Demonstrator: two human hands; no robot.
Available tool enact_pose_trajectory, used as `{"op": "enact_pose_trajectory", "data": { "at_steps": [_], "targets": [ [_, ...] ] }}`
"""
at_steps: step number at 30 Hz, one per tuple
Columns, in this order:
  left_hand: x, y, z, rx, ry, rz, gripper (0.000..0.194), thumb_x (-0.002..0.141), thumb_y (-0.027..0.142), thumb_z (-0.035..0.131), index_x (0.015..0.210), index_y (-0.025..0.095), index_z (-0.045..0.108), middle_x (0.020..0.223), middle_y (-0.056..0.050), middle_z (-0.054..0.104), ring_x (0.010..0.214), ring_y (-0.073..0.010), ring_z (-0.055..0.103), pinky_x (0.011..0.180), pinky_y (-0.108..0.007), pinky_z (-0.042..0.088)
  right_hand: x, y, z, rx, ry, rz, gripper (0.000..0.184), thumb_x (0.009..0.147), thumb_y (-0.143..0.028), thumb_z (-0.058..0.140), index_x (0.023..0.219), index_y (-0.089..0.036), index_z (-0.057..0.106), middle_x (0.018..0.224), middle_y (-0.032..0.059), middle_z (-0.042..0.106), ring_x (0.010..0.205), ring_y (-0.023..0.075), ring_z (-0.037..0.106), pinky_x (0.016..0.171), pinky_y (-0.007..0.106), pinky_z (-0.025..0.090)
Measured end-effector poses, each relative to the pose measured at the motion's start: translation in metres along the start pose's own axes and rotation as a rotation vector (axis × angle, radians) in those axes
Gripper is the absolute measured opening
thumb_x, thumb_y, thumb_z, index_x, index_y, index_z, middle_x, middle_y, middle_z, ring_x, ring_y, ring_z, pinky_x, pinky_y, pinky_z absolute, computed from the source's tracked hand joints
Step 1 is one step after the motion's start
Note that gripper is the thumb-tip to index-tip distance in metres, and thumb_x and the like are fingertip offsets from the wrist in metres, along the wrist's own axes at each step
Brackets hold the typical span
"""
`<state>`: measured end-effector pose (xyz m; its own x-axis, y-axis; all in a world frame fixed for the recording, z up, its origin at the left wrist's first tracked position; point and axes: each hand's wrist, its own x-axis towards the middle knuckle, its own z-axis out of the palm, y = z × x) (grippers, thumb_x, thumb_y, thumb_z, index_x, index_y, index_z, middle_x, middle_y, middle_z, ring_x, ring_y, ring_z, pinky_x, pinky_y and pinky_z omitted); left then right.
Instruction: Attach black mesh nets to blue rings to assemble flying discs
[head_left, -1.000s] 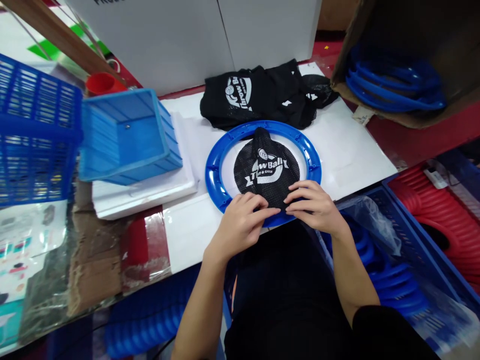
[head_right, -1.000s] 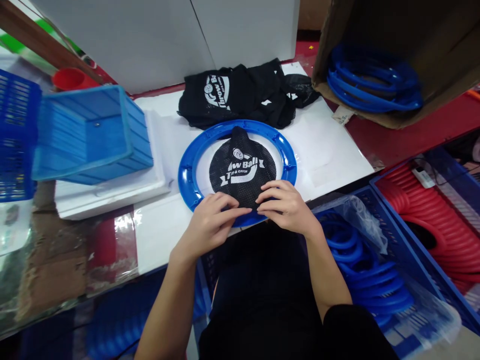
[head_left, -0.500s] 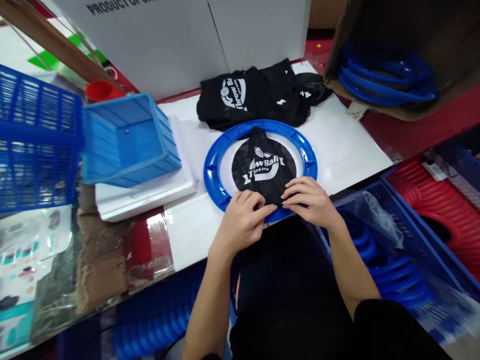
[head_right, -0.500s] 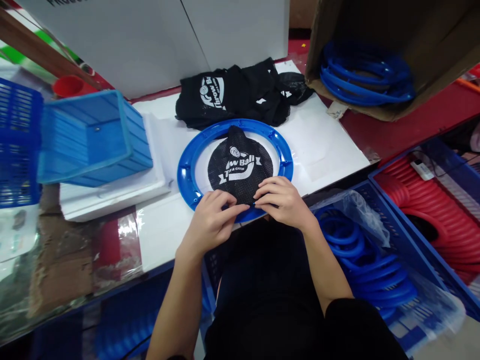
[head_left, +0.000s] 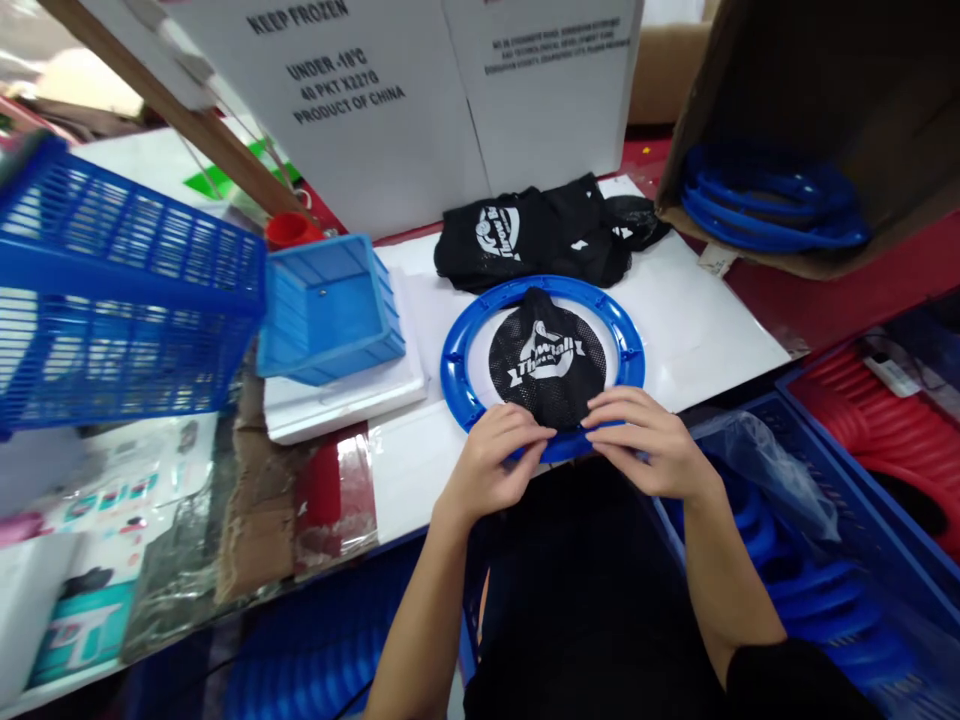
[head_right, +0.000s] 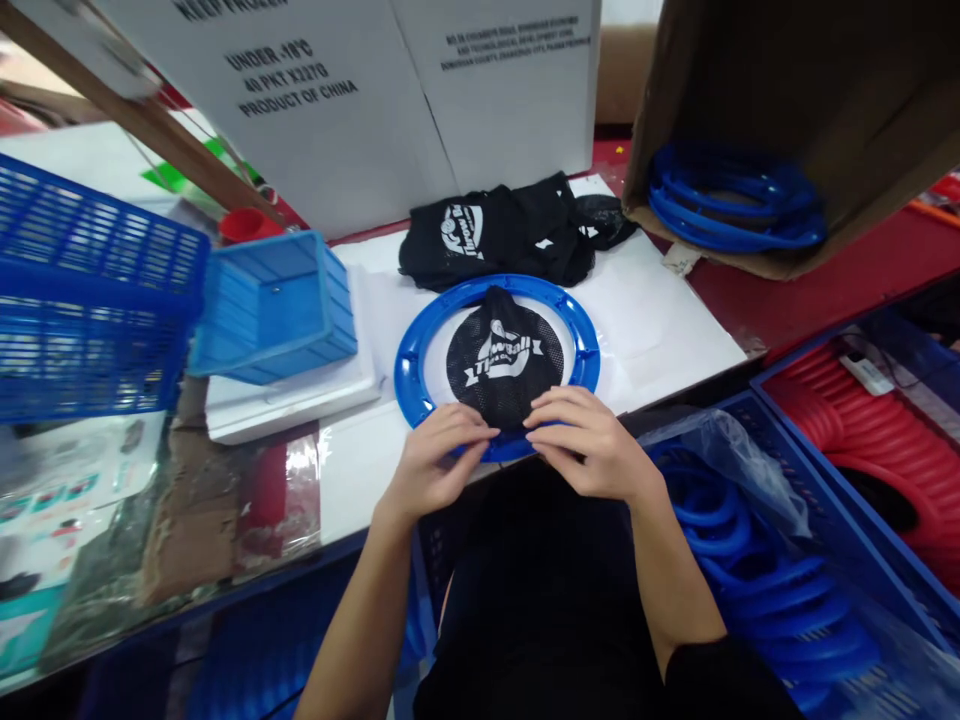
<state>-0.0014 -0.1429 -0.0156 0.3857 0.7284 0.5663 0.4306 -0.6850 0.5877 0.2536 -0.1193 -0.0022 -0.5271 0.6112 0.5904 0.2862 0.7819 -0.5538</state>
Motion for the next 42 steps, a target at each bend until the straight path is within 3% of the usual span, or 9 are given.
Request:
{"op": "enact_pose_trajectory", "data": {
  "at_steps": [5,12,17,20,22,25,29,36,42],
  "targets": [
    [0.017,-0.014,-0.011,0.383,0.171,-0.247,0.019,0.106,0.03,0.059,0.105,0.019,0.074,0.091,-0.009,0.074,0.084,-0.0241,0.068,0.076,-0.037,0.053,0.029,0.016,0.008,-0.205,-0.214,0.015,0.019,0.103,-0.019,0.062,0.116,-0.021,0.075,0.12,0.0127,0.074,0.115,0.03,0.067,0.098,0.052,0.059],
    [0.032,-0.054,-0.006,0.916,-0.099,-0.358,0.031,0.101,0.045,0.065,0.099,0.015,0.073,0.097,-0.017,0.069,0.088,-0.0337,0.062,0.069,-0.038,0.044,0.049,-0.025,0.03,-0.592,-0.657,0.243,0.015,0.102,-0.012,0.057,0.096,-0.017,0.07,0.095,0.0077,0.071,0.082,0.0207,0.069,0.068,0.032,0.05],
    [0.043,-0.062,-0.017,0.612,-0.387,-0.118,0.013,0.098,0.031,0.071,0.106,0.022,0.073,0.104,-0.008,0.074,0.094,-0.0273,0.063,0.077,-0.037,0.045,0.053,-0.068,0.037,-0.476,-0.923,-0.086,0.008,0.091,-0.013,0.067,0.099,-0.014,0.071,0.092,0.0081,0.072,0.077,0.0227,0.068,0.061,0.035,0.045],
    [0.058,-0.07,-0.024,0.397,-0.494,-0.092,0.003,0.096,0.024,0.071,0.096,0.022,0.074,0.1,-0.005,0.075,0.094,-0.0255,0.065,0.08,-0.036,0.046,0.075,-0.053,0.033,-0.384,-0.889,-0.213,0.011,0.099,-0.021,0.063,0.099,-0.016,0.072,0.088,0.0067,0.072,0.077,0.0225,0.065,0.06,0.034,0.043],
    [0.066,-0.078,-0.028,0.269,-0.494,-0.111,0.005,0.092,0.017,0.072,0.091,0.021,0.074,0.093,-0.003,0.076,0.09,-0.0241,0.067,0.08,-0.035,0.047,0.097,-0.023,0.029,-0.44,-0.794,-0.12,0.016,0.103,-0.022,0.059,0.098,-0.015,0.073,0.09,0.0089,0.073,0.081,0.0229,0.065,0.063,0.032,0.043],
    [0.067,-0.088,-0.029,0.07,-0.315,-0.19,0.007,0.088,0.014,0.074,0.085,0.02,0.074,0.083,-0.002,0.076,0.081,-0.0209,0.07,0.079,-0.033,0.051,0.13,0.034,0.024,-0.499,-0.695,0.06,0.017,0.104,-0.019,0.061,0.098,-0.011,0.075,0.098,0.0136,0.073,0.091,0.0245,0.066,0.074,0.033,0.048],
    [0.058,-0.089,-0.03,-0.077,-0.064,-0.362,0.004,0.087,0.021,0.075,0.083,0.021,0.074,0.082,-0.001,0.078,0.077,-0.0193,0.071,0.075,-0.03,0.054,0.149,0.087,0.027,-0.121,-0.711,-0.002,0.015,0.103,-0.022,0.065,0.112,-0.015,0.075,0.097,0.0065,0.07,0.092,0.0189,0.066,0.085,0.031,0.053],
    [0.06,-0.085,-0.038,-0.191,-0.021,-0.536,0.012,0.085,0.027,0.075,0.094,0.02,0.077,0.085,-0.001,0.079,0.08,-0.0188,0.072,0.08,-0.03,0.057,0.132,0.1,0.036,0.124,-0.439,-0.213,0.01,0.102,-0.019,0.061,0.102,-0.02,0.072,0.111,0.0103,0.071,0.106,0.0244,0.063,0.097,0.043,0.054],
    [0.057,-0.091,-0.033,-0.136,0.031,-0.587,0.008,0.084,0.025,0.072,0.087,0.02,0.078,0.089,-0.003,0.08,0.084,-0.0201,0.071,0.082,-0.032,0.055,0.126,0.105,0.046,0.166,-0.329,-0.034,0.013,0.095,-0.01,0.057,0.094,-0.021,0.064,0.095,0.005,0.073,0.09,0.0209,0.067,0.086,0.035,0.054]
  ]
}}
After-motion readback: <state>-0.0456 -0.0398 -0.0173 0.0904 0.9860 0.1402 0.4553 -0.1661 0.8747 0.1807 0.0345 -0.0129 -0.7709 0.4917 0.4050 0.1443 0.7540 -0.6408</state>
